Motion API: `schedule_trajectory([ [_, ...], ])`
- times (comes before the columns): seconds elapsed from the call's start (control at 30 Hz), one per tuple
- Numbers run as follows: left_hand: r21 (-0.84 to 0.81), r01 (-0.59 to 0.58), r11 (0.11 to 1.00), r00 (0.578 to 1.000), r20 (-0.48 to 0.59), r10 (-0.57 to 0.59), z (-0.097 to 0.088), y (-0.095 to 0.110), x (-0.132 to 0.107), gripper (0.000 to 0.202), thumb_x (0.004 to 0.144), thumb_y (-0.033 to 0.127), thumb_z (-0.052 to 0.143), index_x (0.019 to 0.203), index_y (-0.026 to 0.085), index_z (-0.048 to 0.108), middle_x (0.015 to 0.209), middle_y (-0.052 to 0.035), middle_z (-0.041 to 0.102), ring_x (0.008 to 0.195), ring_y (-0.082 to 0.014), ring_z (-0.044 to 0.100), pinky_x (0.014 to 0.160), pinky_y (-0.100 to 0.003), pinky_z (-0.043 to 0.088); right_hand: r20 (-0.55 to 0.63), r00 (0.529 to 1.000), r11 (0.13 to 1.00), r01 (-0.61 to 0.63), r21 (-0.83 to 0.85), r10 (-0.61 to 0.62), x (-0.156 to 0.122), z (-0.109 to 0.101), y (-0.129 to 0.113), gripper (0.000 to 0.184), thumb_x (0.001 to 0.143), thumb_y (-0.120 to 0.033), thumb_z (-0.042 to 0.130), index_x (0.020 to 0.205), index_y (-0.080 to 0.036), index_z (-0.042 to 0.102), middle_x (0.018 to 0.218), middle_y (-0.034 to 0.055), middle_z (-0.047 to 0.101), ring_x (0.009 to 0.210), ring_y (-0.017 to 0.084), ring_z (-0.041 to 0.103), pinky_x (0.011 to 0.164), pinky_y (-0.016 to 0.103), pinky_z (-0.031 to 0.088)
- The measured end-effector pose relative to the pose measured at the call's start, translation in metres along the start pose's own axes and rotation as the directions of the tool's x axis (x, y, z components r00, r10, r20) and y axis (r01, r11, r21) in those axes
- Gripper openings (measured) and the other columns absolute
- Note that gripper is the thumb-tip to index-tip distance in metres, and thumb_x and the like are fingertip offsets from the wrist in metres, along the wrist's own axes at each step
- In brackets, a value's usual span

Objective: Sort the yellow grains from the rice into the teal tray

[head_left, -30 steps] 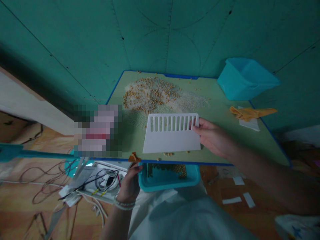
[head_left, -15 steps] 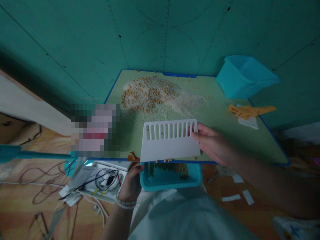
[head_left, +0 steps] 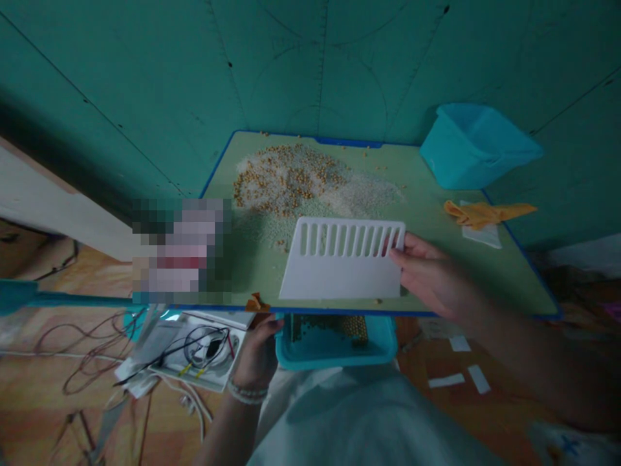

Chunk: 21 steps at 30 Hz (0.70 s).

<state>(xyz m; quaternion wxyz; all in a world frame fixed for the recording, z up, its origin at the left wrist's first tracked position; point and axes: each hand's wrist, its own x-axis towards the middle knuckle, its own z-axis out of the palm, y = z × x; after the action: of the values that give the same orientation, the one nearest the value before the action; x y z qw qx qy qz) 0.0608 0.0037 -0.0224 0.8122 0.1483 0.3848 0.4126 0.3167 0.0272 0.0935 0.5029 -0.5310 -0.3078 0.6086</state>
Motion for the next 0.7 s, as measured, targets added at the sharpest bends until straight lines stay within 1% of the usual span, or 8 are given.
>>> schedule_trajectory([
  [0.13,-0.007,0.008,1.0,1.0,-0.027,-0.009,0.003,0.0,-0.001,0.017,0.062,0.021,0.067,0.078,0.018,0.074,0.072,-0.0041,0.076,0.086,-0.0297,0.068,0.076,-0.037,0.054,-0.148,0.987,0.997,0.059,-0.041,-0.064,-0.007,-0.045,-0.009,0.018,0.075,-0.019,0.055,0.091,-0.025,0.06,0.095,0.0015,0.067,0.096,0.021,0.061,0.084,0.04,0.047],
  [0.23,-0.007,0.033,0.999,0.998,-0.045,-0.034,0.007,-0.002,0.003,0.013,0.059,0.021,0.07,0.07,0.017,0.073,0.064,-0.0034,0.075,0.083,-0.0298,0.068,0.074,-0.036,0.054,-0.291,0.955,0.994,0.03,-0.105,-0.06,-0.019,-0.078,-0.012,0.02,0.073,-0.021,0.057,0.092,-0.027,0.061,0.098,0.0007,0.068,0.099,0.022,0.061,0.087,0.041,0.047],
  [0.3,0.003,0.051,0.999,0.997,-0.059,-0.051,0.012,-0.004,0.007,0.012,0.056,0.019,0.071,0.067,0.016,0.073,0.06,-0.0029,0.074,0.083,-0.0299,0.068,0.075,-0.036,0.054,-0.334,0.941,0.991,0.0,-0.13,-0.044,-0.029,-0.092,-0.011,0.021,0.073,-0.024,0.059,0.094,-0.029,0.061,0.101,0.0006,0.068,0.101,0.023,0.06,0.089,0.042,0.046],
  [0.4,0.022,0.034,0.999,0.991,-0.129,-0.031,0.021,-0.006,0.012,0.019,0.054,0.015,0.072,0.073,0.016,0.074,0.071,-0.0026,0.076,0.088,-0.0285,0.067,0.079,-0.033,0.051,-0.35,0.937,0.994,-0.045,-0.1,0.007,-0.042,-0.098,-0.006,0.026,0.073,-0.029,0.061,0.098,-0.031,0.06,0.104,0.0011,0.068,0.106,0.024,0.059,0.092,0.044,0.045],
  [0.47,0.016,0.01,1.0,0.987,-0.164,-0.007,0.025,-0.007,0.014,0.026,0.051,0.013,0.072,0.077,0.017,0.074,0.083,-0.0029,0.077,0.091,-0.0281,0.066,0.081,-0.033,0.05,-0.355,0.934,0.995,-0.066,-0.076,0.035,-0.05,-0.096,0.0,0.027,0.071,-0.031,0.063,0.098,-0.031,0.061,0.104,0.0018,0.068,0.108,0.026,0.058,0.094,0.046,0.044],
  [0.53,0.001,0.016,1.0,0.985,-0.172,-0.015,0.026,-0.006,0.014,0.028,0.049,0.012,0.074,0.076,0.018,0.074,0.087,-0.0028,0.077,0.091,-0.0294,0.066,0.082,-0.036,0.05,-0.354,0.933,0.994,-0.091,-0.058,0.065,-0.058,-0.092,0.006,0.027,0.07,-0.031,0.064,0.097,-0.032,0.062,0.106,0.0017,0.068,0.11,0.027,0.057,0.095,0.046,0.043],
  [0.6,-0.012,0.048,0.999,0.983,-0.179,-0.049,0.023,-0.006,0.012,0.026,0.048,0.014,0.075,0.073,0.02,0.073,0.085,-0.002,0.077,0.091,-0.0308,0.066,0.082,-0.039,0.05,-0.31,0.941,0.989,-0.149,-0.025,0.134,-0.064,-0.088,0.011,0.028,0.072,-0.029,0.063,0.1,-0.031,0.061,0.112,0.0018,0.066,0.113,0.026,0.054,0.095,0.047,0.042],
  [0.7,-0.02,0.064,0.998,0.978,-0.198,-0.067,0.017,-0.006,0.01,0.026,0.051,0.018,0.077,0.076,0.023,0.074,0.086,0.0002,0.077,0.097,-0.0294,0.064,0.086,-0.038,0.048,-0.227,0.959,0.985,-0.171,0.012,0.169,-0.065,-0.082,0.013,0.028,0.075,-0.03,0.061,0.102,-0.029,0.062,0.116,0.0059,0.064,0.113,0.028,0.055,0.093,0.048,0.043],
])
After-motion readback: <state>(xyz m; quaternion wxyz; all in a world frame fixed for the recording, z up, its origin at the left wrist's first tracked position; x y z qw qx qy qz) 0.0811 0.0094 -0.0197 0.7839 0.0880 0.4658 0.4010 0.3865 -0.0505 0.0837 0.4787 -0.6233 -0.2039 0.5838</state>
